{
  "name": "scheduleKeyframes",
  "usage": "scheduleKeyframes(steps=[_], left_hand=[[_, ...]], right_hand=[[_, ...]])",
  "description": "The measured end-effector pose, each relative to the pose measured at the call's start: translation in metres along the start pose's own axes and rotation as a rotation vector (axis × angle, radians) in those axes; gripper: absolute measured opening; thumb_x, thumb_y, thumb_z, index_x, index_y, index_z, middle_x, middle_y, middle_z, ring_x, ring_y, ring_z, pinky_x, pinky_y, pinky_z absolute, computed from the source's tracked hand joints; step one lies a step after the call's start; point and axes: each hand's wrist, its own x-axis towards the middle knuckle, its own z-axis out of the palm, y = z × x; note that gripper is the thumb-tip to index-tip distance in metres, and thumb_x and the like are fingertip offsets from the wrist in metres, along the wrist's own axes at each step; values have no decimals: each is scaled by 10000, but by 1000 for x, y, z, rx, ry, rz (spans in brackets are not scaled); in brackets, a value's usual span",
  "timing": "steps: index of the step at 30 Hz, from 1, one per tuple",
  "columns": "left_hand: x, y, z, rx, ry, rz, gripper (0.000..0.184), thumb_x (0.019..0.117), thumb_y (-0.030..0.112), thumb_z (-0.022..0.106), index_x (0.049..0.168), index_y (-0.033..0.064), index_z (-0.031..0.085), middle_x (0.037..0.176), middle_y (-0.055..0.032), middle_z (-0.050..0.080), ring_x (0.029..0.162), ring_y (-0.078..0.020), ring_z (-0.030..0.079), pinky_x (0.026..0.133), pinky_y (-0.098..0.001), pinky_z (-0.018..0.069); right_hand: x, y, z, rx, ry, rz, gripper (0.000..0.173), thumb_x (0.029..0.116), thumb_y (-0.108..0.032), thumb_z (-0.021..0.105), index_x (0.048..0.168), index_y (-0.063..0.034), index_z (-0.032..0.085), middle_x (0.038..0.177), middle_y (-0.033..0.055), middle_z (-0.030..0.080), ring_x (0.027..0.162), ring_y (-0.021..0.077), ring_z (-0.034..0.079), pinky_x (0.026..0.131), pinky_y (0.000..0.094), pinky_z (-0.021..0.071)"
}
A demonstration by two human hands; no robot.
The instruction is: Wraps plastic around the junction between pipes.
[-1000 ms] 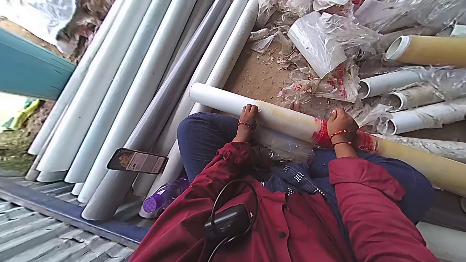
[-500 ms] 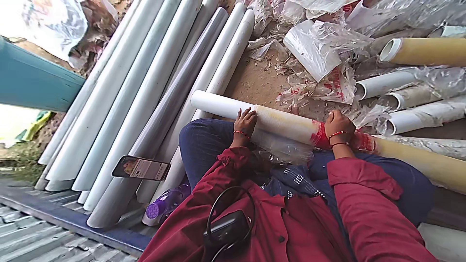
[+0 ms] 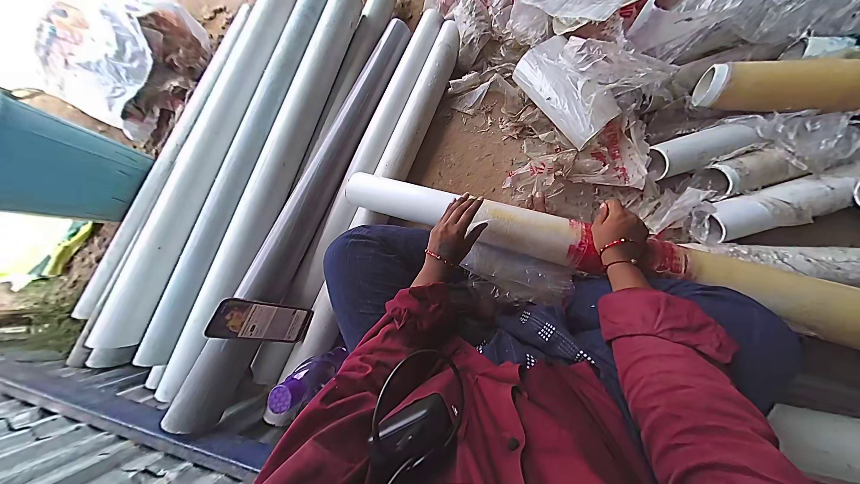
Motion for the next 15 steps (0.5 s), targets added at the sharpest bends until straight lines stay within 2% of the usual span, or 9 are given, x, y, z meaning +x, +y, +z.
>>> scheduleKeyframes(steps=[2, 3, 4, 5, 7, 11, 15], left_hand=[[6, -4, 14, -22, -249, -30, 512, 936, 141, 726, 1394, -48, 597, 1455, -212, 588, 1425, -389, 492, 1213, -550, 309], [7, -7, 20, -26, -353, -61, 475, 971, 105, 676, 1412, -44, 582, 1494, -213, 550, 1456, -397, 447, 1227, -566, 265], [6, -10, 24, -32, -393, -68, 421, 992, 23, 606, 1407, -47, 586, 1495, -220, 545, 1449, -408, 453, 1223, -570, 273], [3, -12, 28, -24, -357, -38, 393, 980, -67, 547, 1365, -52, 624, 1453, -223, 584, 1402, -413, 511, 1196, -567, 335], [-4, -11, 27, -20, -337, -7, 433, 950, -160, 488, 1340, -54, 643, 1428, -220, 606, 1362, -402, 557, 1169, -533, 393], [-29, 11, 9, -52, -453, -71, 451, 975, -129, 455, 1361, 0, 648, 1440, -170, 611, 1353, -338, 581, 1132, -479, 448], [-37, 29, -13, -53, -687, -94, 507, 967, -150, 406, 1436, -36, 561, 1480, -215, 560, 1394, -368, 533, 1178, -479, 393]], right_hand=[[1, -1, -1, -1, -6, -2, 359, 1113, -213, 400, 1246, 18, 640, 1101, 322, 696, 1088, 510, 669, 918, 658, 490], [0, -2, -1, -4, -8, -3, 355, 1112, -212, 404, 1248, 16, 639, 1101, 314, 700, 1087, 504, 673, 919, 653, 492], [0, -3, -2, -2, -12, -1, 354, 1112, -212, 407, 1256, 18, 635, 1109, 311, 700, 1090, 502, 672, 922, 650, 491], [0, -2, -3, 1, -9, -1, 352, 1112, -210, 410, 1255, 20, 634, 1107, 310, 699, 1085, 504, 672, 918, 650, 491], [-1, 0, -4, 9, 0, 2, 353, 1109, -211, 410, 1251, 18, 638, 1094, 321, 699, 1064, 515, 676, 885, 662, 498], [1, 0, -8, 9, -28, 33, 376, 1112, -237, 401, 1286, 5, 630, 1114, 327, 694, 1059, 523, 676, 861, 685, 498], [1, -1, -8, 6, -38, 49, 371, 1114, -236, 398, 1285, -5, 633, 1105, 315, 700, 1063, 511, 679, 870, 671, 502]])
